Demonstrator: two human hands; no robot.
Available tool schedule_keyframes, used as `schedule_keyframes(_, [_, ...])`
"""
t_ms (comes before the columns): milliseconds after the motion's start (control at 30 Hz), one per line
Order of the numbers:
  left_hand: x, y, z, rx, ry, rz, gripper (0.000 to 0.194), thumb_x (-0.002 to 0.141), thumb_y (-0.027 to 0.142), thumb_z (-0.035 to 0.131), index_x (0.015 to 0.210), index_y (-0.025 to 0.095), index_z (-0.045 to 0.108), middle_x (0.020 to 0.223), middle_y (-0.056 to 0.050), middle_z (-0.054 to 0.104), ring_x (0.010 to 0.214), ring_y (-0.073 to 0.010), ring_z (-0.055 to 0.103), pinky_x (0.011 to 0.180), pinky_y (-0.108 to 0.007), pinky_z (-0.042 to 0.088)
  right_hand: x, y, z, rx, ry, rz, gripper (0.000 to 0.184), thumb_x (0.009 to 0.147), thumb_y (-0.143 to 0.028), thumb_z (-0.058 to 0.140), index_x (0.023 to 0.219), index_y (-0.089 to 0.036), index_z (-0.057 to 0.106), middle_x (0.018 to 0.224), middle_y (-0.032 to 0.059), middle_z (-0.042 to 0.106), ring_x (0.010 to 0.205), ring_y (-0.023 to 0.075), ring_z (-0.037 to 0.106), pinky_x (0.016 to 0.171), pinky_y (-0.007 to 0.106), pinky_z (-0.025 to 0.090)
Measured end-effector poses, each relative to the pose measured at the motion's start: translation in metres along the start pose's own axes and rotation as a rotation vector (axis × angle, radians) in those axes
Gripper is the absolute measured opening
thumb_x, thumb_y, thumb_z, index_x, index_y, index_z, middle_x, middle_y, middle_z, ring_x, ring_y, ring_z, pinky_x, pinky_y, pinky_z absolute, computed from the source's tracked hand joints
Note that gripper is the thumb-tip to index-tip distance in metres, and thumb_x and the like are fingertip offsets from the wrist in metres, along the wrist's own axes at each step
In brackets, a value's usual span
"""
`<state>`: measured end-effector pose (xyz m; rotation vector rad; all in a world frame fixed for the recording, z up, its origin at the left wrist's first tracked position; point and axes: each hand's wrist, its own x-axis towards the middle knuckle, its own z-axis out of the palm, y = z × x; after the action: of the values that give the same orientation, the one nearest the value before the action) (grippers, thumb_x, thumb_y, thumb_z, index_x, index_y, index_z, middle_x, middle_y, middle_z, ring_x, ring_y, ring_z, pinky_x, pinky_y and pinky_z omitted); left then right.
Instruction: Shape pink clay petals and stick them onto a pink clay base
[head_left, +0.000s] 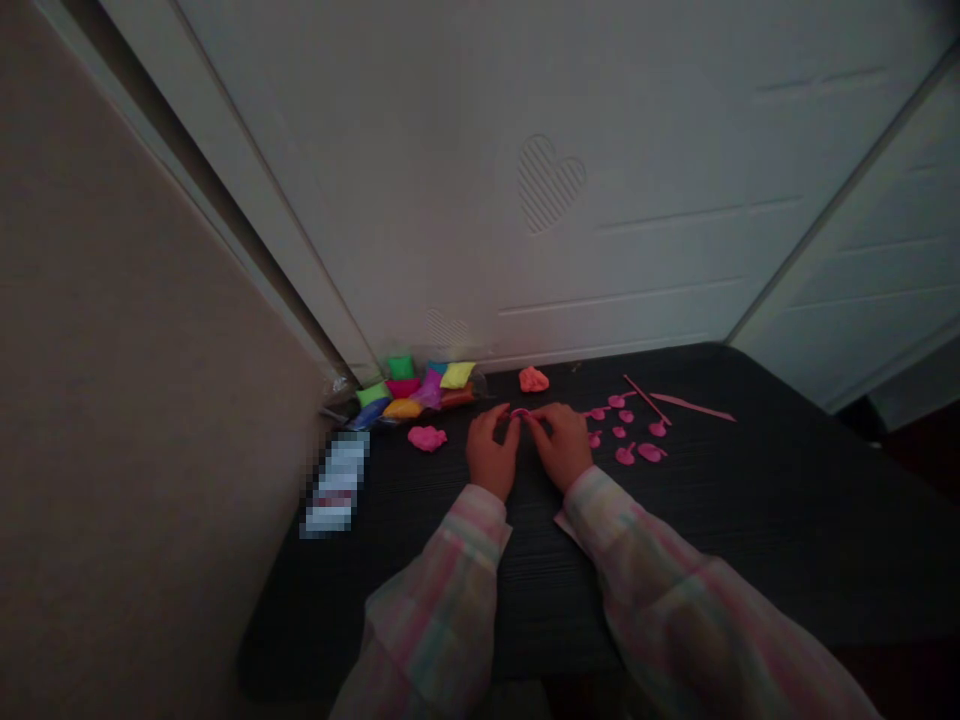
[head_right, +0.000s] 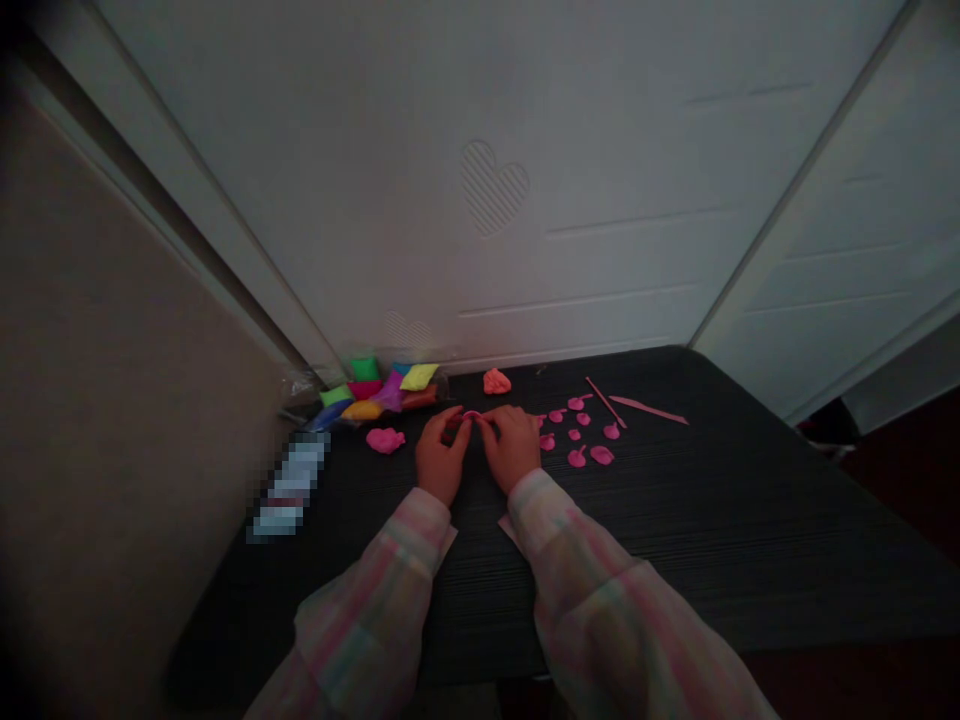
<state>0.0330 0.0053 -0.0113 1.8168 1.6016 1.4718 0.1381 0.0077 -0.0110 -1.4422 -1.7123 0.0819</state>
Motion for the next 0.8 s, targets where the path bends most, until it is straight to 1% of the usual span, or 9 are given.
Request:
schedule_keyframes(133, [0.0011,0.0016,-0.0025,0.027,0.032,0.058,0.015,0.069,0.024,0.049,0.078,0.017,0.058,0.078,-0.004,0.057,0.077,-0.0131,0.049,0.066,-0.026,0.041,0.0006,-0.0024,-0.002,-0.004,-0.011,-0.025,0.017,0.072,-0.03,0.044,0.064,-0.019,0.054,0.068,0.002,0.059,0.071,0.0158,0.049,0.065,0.03,0.031])
schedule_keyframes(267, [0.0013,0.002,-0.0037,0.032,0.066,0.075,0.014,0.069,0.024,0.048,0.076,0.017,0.058,0.075,-0.003,0.058,0.075,-0.013,0.049,0.065,-0.026,0.041,0.0006,-0.0032,-0.0016,-0.004,0.016,-0.021,0.021,0.072,-0.035,0.044,0.062,-0.019,0.052,0.064,0.0018,0.057,0.066,0.0153,0.049,0.065,0.03,0.031])
schedule_keyframes(367, [0.0013,0.0016,-0.0038,0.038,0.071,0.071,0.013,0.07,0.022,0.048,0.076,0.017,0.057,0.075,-0.003,0.058,0.075,-0.0126,0.049,0.065,-0.026,0.041,0.0005,-0.0028,-0.0007,-0.004,0.039,-0.001,0.024,0.068,-0.04,0.046,0.071,-0.018,0.054,0.066,0.0024,0.057,0.066,0.0158,0.049,0.065,0.031,0.031])
schedule_keyframes(433, [0.0014,0.0016,-0.0038,0.045,0.064,0.073,0.012,0.069,0.021,0.048,0.075,0.017,0.057,0.075,-0.003,0.058,0.075,-0.0125,0.049,0.065,-0.026,0.041,0.0002,-0.0031,-0.0008,0.003,0.042,-0.009,0.027,0.068,-0.04,0.047,0.082,-0.017,0.053,0.071,0.0033,0.057,0.07,0.0166,0.05,0.066,0.031,0.031])
schedule_keyframes(467, [0.0015,0.0017,-0.0037,0.049,0.055,0.079,0.011,0.069,0.02,0.048,0.074,0.017,0.057,0.074,-0.003,0.058,0.075,-0.0126,0.049,0.065,-0.026,0.041,0.0,-0.0036,-0.0012,0.007,0.036,-0.023,0.026,0.068,-0.038,0.047,0.084,-0.018,0.053,0.074,0.0034,0.058,0.073,0.0167,0.05,0.067,0.031,0.031])
schedule_keyframes(500, [0.0016,0.0017,-0.0037,0.053,0.049,0.086,0.011,0.069,0.02,0.049,0.073,0.016,0.057,0.073,-0.003,0.058,0.074,-0.0127,0.049,0.065,-0.026,0.041,-0.0002,-0.0042,-0.0017,0.009,0.026,-0.039,0.023,0.07,-0.036,0.046,0.083,-0.018,0.053,0.076,0.0032,0.058,0.075,0.0166,0.05,0.068,0.031,0.031])
schedule_keyframes(600, [0.0017,0.002,-0.0033,0.059,0.058,0.109,0.009,0.068,0.021,0.05,0.071,0.016,0.057,0.071,-0.003,0.058,0.073,-0.0127,0.049,0.066,-0.027,0.041,-0.0004,-0.0057,-0.0034,0.002,0.011,-0.064,0.014,0.072,-0.029,0.044,0.072,-0.019,0.055,0.075,0.0017,0.059,0.076,0.0155,0.05,0.071,0.031,0.03])
schedule_keyframes(800, [0.0004,0.0018,-0.0022,0.044,0.039,0.122,0.01,0.068,0.022,0.05,0.072,0.015,0.058,0.072,-0.003,0.058,0.074,-0.0128,0.049,0.067,-0.027,0.041,0.0011,-0.0039,-0.0031,-0.001,0.027,-0.074,0.013,0.072,-0.025,0.045,0.066,-0.018,0.054,0.07,0.0014,0.059,0.072,0.0147,0.05,0.069,0.031,0.03])
